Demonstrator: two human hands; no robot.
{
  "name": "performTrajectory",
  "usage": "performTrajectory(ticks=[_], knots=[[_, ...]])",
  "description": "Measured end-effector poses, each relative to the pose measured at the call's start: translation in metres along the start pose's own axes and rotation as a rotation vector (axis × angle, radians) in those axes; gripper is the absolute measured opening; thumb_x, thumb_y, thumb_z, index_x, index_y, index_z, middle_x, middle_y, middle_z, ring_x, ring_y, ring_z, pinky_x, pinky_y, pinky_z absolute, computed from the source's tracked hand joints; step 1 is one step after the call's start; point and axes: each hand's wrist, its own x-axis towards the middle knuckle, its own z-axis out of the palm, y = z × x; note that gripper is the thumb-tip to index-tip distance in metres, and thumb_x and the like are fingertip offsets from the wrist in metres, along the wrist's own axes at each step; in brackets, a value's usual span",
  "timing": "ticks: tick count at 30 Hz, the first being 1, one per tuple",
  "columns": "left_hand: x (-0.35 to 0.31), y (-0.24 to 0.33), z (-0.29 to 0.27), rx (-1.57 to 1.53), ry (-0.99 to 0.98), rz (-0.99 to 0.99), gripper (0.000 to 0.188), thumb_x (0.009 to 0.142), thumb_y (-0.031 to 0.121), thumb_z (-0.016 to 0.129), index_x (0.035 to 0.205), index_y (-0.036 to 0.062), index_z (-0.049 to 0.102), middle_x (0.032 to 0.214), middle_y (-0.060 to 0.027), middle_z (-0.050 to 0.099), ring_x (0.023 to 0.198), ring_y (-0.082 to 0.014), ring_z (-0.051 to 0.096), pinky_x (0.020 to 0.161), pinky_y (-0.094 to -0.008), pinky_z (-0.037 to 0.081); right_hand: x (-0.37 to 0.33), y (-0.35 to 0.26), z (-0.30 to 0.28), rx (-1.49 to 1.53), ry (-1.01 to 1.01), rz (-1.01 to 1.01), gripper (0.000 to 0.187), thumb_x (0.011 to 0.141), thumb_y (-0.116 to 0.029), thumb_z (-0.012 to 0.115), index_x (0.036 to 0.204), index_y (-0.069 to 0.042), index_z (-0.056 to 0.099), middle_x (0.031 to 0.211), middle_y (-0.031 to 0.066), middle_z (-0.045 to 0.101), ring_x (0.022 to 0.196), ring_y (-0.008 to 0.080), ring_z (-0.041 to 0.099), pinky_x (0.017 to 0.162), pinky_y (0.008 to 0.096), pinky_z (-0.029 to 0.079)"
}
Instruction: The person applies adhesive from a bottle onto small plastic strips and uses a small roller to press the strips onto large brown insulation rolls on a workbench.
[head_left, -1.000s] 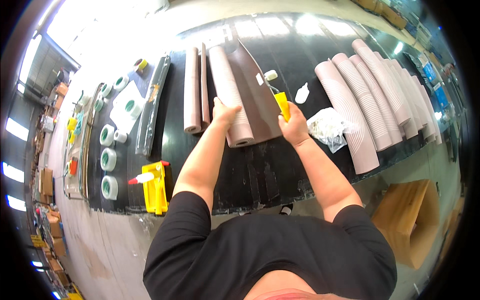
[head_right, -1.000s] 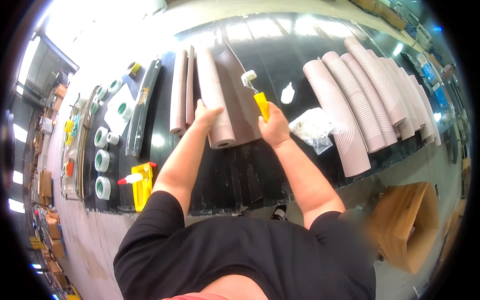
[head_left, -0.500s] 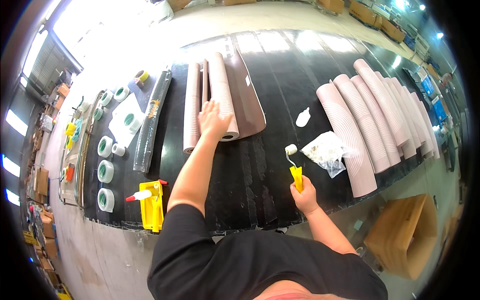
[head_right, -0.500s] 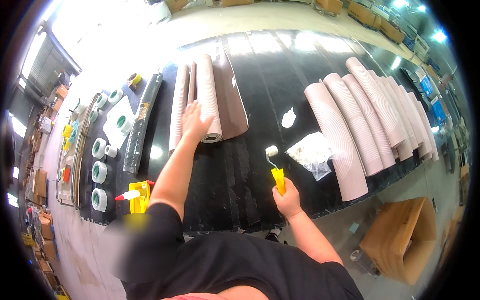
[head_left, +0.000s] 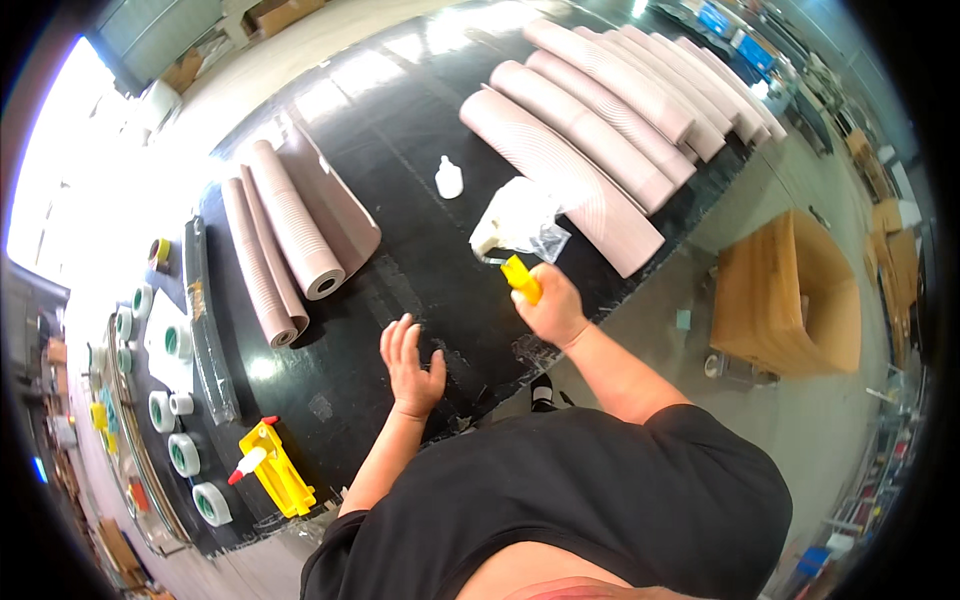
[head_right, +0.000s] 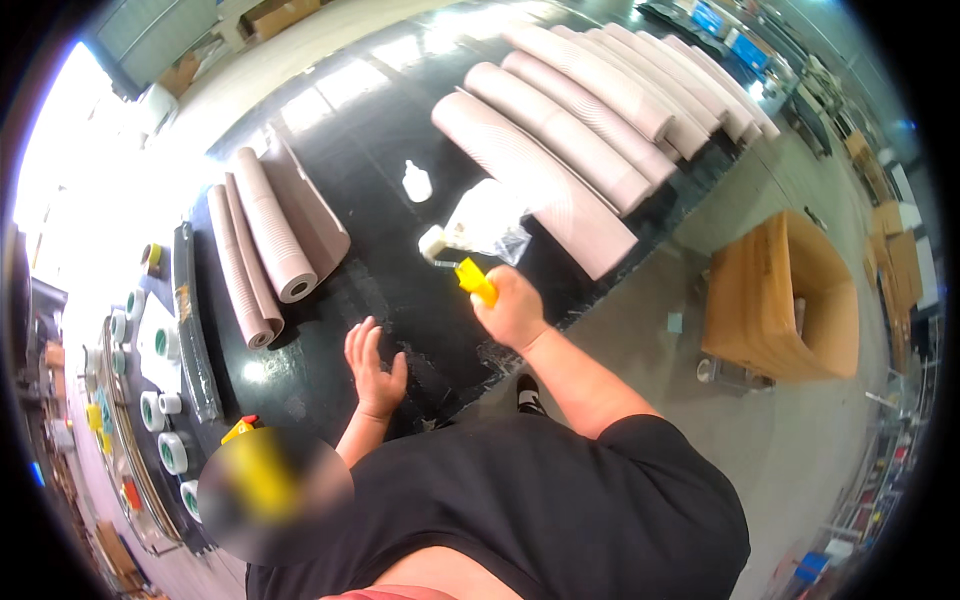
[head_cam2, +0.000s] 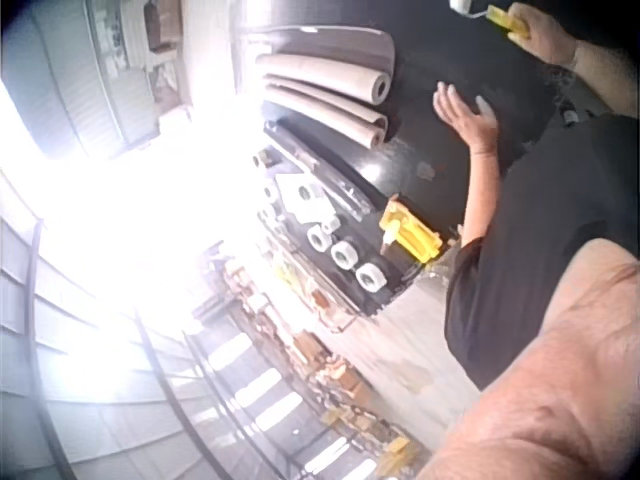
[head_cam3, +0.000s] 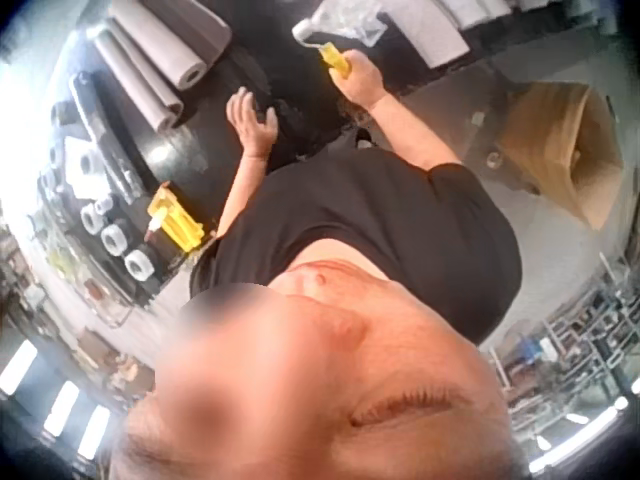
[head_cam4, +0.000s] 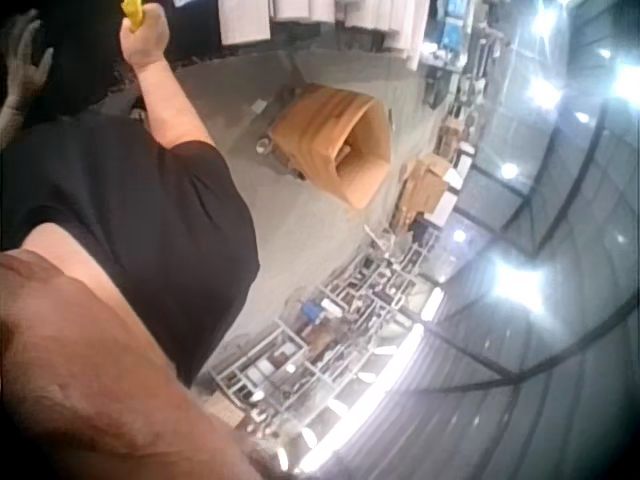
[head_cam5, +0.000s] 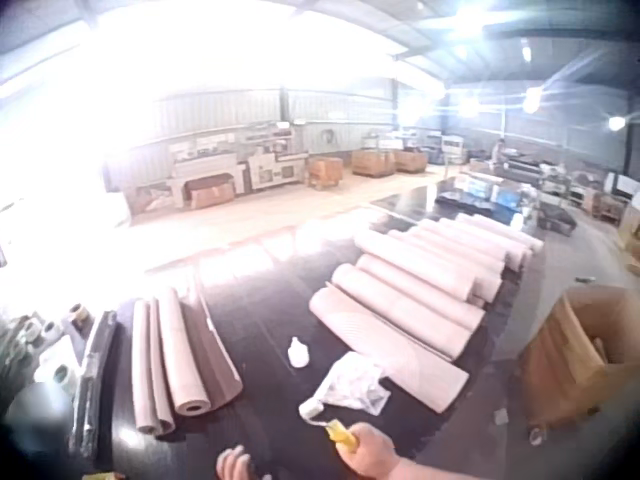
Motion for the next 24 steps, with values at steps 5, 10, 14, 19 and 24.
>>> performTrajectory(ticks=[5, 10, 14, 19, 24], knots=[[0.059, 0.059, 0.031, -0.486, -0.228, -0.077, 0.048, 0.084, 0.001, 0.067, 0.129, -0.0017, 0.052, 0.136, -0.0181, 0.054, 0.12, -0.0286, 0.057, 0.101, -0.0397, 0.048, 0.039, 0.045, -0.103, -0.278, 0.312, -0.027, 0.019, 0.076, -0.017, 0.074, 0.08, -0.007, 0.059, 0.083, 0.0159, 0.062, 0.079, 0.0397, 0.06, 0.071, 0.0521, 0.047], [0.136, 0.146, 0.1, -1.101, -0.712, -0.497, 0.04, 0.096, 0.011, 0.06, 0.129, -0.0073, 0.049, 0.131, -0.0179, 0.058, 0.113, -0.0227, 0.062, 0.092, -0.0337, 0.052, 0.037, 0.107, -0.151, -0.205, 0.186, 0.34, 0.023, 0.079, -0.019, 0.074, 0.095, -0.005, 0.068, 0.095, 0.0173, 0.068, 0.094, 0.0407, 0.062, 0.084, 0.0494, 0.05], [0.172, 0.196, 0.195, -0.776, -0.795, -0.778, 0.071, 0.091, 0.034, 0.067, 0.137, -0.0114, 0.039, 0.138, -0.025, 0.05, 0.121, -0.0284, 0.055, 0.095, -0.0353, 0.048, 0.029, 0.14, -0.144, -0.105, 0.296, 0.219, 0.025, 0.079, -0.017, 0.073, 0.097, -0.001, 0.066, 0.102, 0.02, 0.067, 0.098, 0.0424, 0.061, 0.088, 0.0473, 0.049], [0.207, 0.223, 0.257, -0.577, -0.319, -1.138, 0.102, 0.078, 0.042, 0.08, 0.145, -0.0137, 0.026, 0.143, -0.0268, 0.042, 0.128, -0.0322, 0.048, 0.102, -0.0407, 0.045, 0.02, 0.165, -0.145, -0.02, 0.275, 0.16, 0.036, 0.086, -0.02, 0.072, 0.112, 0.002, 0.063, 0.105, 0.0179, 0.069, 0.099, 0.0348, 0.066, 0.091, 0.0421, 0.05], [0.204, 0.193, 0.285, -0.9, -0.219, -1.161, 0.096, 0.068, 0.033, 0.089, 0.134, -0.0121, 0.036, 0.126, -0.0222, 0.058, 0.102, -0.0338, 0.065, 0.089, -0.0396, 0.055, 0.025, 0.18, -0.169, 0.853, 0.165, 0.534, 0.026, 0.093, -0.006, 0.067, 0.118, -0.001, 0.063, 0.101, 0.0031, 0.066, 0.094, 0.012, 0.064, 0.087, 0.0262, 0.05]])
